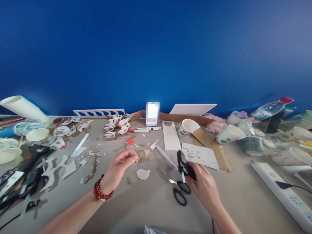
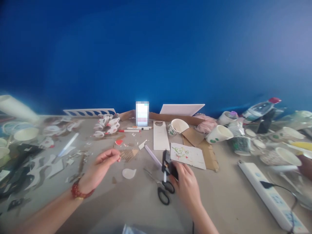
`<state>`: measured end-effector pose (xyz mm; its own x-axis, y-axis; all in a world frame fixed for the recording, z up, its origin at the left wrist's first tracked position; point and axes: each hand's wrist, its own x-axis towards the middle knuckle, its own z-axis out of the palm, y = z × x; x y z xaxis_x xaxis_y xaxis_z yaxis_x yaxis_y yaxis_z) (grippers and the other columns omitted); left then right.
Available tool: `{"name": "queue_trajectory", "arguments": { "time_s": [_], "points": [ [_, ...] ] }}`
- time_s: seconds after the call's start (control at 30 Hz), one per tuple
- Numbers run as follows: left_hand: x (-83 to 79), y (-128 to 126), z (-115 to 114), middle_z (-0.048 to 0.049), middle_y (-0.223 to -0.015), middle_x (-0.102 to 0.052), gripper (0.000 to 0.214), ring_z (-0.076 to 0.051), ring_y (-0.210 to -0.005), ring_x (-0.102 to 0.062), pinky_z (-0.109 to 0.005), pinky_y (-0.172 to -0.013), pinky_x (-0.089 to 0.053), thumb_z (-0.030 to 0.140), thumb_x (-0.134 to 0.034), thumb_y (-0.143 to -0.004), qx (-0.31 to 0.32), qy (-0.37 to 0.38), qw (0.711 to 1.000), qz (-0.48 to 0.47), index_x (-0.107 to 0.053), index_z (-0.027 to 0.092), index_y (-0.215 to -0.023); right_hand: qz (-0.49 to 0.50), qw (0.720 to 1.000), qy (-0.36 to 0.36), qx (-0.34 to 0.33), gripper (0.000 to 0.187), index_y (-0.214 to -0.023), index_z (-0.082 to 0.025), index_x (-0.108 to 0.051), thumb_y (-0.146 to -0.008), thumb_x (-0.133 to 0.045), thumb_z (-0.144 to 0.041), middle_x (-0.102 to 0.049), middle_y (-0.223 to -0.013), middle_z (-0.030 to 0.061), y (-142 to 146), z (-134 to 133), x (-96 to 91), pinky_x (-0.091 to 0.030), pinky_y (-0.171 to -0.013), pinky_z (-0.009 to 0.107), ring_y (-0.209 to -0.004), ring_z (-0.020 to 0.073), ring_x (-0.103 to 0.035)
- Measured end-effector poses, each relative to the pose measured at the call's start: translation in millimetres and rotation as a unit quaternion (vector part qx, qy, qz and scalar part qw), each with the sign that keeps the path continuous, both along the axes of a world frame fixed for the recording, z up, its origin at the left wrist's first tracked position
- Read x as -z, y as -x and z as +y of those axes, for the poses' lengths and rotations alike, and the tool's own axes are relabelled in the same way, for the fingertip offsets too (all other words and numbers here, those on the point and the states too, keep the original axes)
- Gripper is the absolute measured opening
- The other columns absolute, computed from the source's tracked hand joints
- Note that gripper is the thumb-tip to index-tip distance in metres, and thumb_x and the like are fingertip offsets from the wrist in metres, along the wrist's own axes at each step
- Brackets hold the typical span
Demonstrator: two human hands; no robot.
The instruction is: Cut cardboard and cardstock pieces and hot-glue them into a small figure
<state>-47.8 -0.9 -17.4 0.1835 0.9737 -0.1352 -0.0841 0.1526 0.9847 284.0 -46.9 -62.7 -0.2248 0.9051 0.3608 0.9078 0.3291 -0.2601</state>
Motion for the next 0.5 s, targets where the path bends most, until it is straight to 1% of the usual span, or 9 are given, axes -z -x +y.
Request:
{"name": "queue_trajectory", "arguments": {
  "time_s": [0.07,0.13,0.2,0.3,0.4,0.5],
  "points": [
    [1.1,-0.5,0.1,0.0005,-0.079,-0.059,0.016,-0.015,-0.083,-0.054,-0.025,-0.082,-0.040,0.034,-0.062,-0.087,0.004,0.004,1.000,0.002,-0.061,0.020,-0.078,-0.024,0.999,0.002,0.032,0.027,-0.113,-0.019,-0.051,-0.090,-0.052,-0.033,-0.068,-0.099,0.0116,-17.8,-4.4,8.7,-0.051,-0.078,0.041,-0.091,0.0299,-0.062],
    [1.4,-1.2,0.2,-0.0002,-0.079,-0.059,0.017,-0.016,-0.083,-0.054,-0.026,-0.081,-0.041,0.035,-0.062,-0.086,0.003,0.007,1.000,0.010,-0.061,0.020,-0.079,-0.040,0.998,0.012,0.050,0.028,-0.112,-0.019,-0.052,-0.089,-0.054,-0.035,-0.068,-0.099,0.0107,-29.0,-7.7,15.1,-0.051,-0.078,0.041,-0.091,0.0294,-0.063],
    [1.0,-2.1,-0.1,-0.0011,-0.079,-0.059,0.018,-0.017,-0.083,-0.054,-0.027,-0.081,-0.042,0.036,-0.062,-0.086,0.003,0.008,1.000,0.017,-0.061,0.019,-0.080,-0.054,0.997,0.017,0.056,0.028,-0.112,-0.019,-0.053,-0.089,-0.054,-0.036,-0.069,-0.100,0.0107,-34.4,-9.4,19.5,-0.051,-0.080,0.041,-0.092,0.0295,-0.063],
    [-0.7,-3.6,-1.6,-0.0020,-0.079,-0.060,0.019,-0.018,-0.084,-0.056,-0.029,-0.082,-0.043,0.036,-0.060,-0.086,0.018,0.007,0.999,0.026,-0.061,0.018,-0.079,-0.063,0.997,0.025,0.046,0.029,-0.111,-0.018,-0.055,-0.089,-0.054,-0.037,-0.069,-0.101,0.0114,-37.9,-8.9,23.5,-0.051,-0.080,0.041,-0.092,0.0293,-0.065],
    [-2.2,-5.3,-3.8,-0.0023,-0.079,-0.061,0.020,-0.017,-0.084,-0.056,-0.029,-0.081,-0.044,0.036,-0.059,-0.086,0.032,0.006,0.999,0.035,-0.061,0.018,-0.079,-0.065,0.997,0.038,0.025,0.030,-0.111,-0.018,-0.056,-0.089,-0.055,-0.038,-0.070,-0.100,0.0112,-42.4,-6.6,22.4,-0.052,-0.079,0.040,-0.092,0.0288,-0.066],
    [-2.1,-6.6,-5.2,-0.0025,-0.078,-0.061,0.020,-0.017,-0.080,-0.056,-0.028,-0.077,-0.045,0.036,-0.059,-0.086,0.042,0.005,0.998,0.044,-0.061,0.017,-0.078,-0.089,0.995,0.051,0.004,0.035,-0.111,-0.020,-0.059,-0.086,-0.059,-0.044,-0.071,-0.101,0.0105,-48.0,-4.4,12.1,-0.051,-0.080,0.042,-0.093,0.0302,-0.066]
  ]
}}
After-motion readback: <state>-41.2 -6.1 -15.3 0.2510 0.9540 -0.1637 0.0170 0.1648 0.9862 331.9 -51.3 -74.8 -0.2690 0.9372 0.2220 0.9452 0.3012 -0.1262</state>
